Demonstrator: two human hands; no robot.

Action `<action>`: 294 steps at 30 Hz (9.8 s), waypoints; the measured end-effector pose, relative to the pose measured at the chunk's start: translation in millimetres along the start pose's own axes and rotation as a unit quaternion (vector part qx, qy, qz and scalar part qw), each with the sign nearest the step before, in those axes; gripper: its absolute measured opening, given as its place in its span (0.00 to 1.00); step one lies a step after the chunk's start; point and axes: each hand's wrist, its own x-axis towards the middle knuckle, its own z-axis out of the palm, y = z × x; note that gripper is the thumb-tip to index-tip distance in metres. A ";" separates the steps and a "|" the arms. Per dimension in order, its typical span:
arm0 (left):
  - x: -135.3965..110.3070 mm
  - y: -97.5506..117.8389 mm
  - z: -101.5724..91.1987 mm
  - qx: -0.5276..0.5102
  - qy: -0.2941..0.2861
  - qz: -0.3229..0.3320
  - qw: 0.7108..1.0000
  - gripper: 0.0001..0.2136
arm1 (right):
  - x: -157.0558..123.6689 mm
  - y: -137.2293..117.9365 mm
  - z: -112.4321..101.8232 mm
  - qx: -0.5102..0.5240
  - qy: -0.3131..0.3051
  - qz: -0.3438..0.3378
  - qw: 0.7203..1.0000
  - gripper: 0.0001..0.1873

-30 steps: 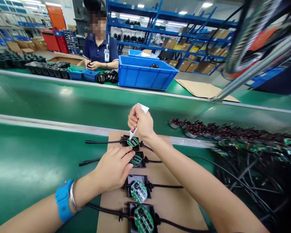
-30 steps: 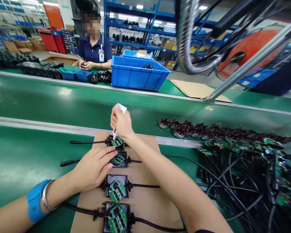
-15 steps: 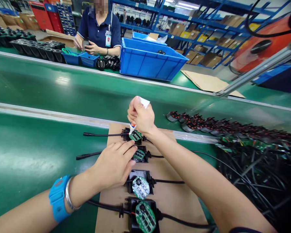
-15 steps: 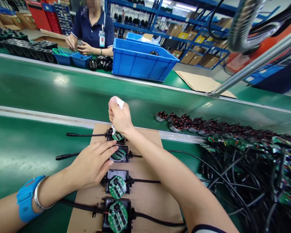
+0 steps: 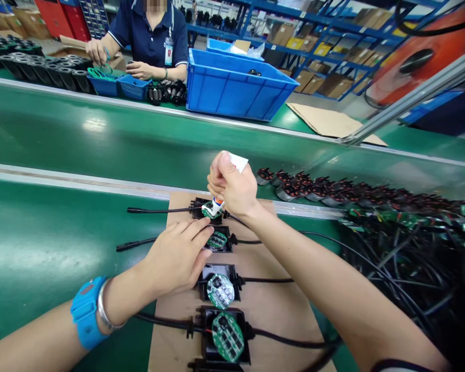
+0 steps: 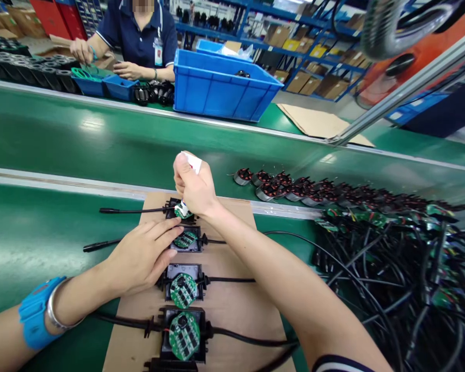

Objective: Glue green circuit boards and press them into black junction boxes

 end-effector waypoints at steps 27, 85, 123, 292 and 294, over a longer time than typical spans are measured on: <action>-2.2 1.7 -1.3 0.032 0.033 0.024 0.999 0.18 | 8.5 0.8 -13.3 -0.016 0.042 -0.038 0.998 0.27; -24.5 30.3 3.5 0.111 0.028 0.133 0.985 0.19 | -48.1 -9.9 -5.6 0.040 0.013 0.019 0.999 0.24; -78.9 66.5 -10.4 0.101 -0.099 0.134 0.981 0.22 | -133.3 -35.0 16.2 0.074 -0.018 0.057 0.995 0.18; -2.2 112.6 -30.4 -0.388 0.067 -0.125 0.911 0.10 | -129.0 -117.8 -109.4 -0.683 0.224 0.031 0.695 0.15; -24.2 103.2 -32.9 -0.337 0.057 -0.100 0.934 0.07 | -119.8 -117.3 -143.3 -0.675 0.231 0.022 0.700 0.16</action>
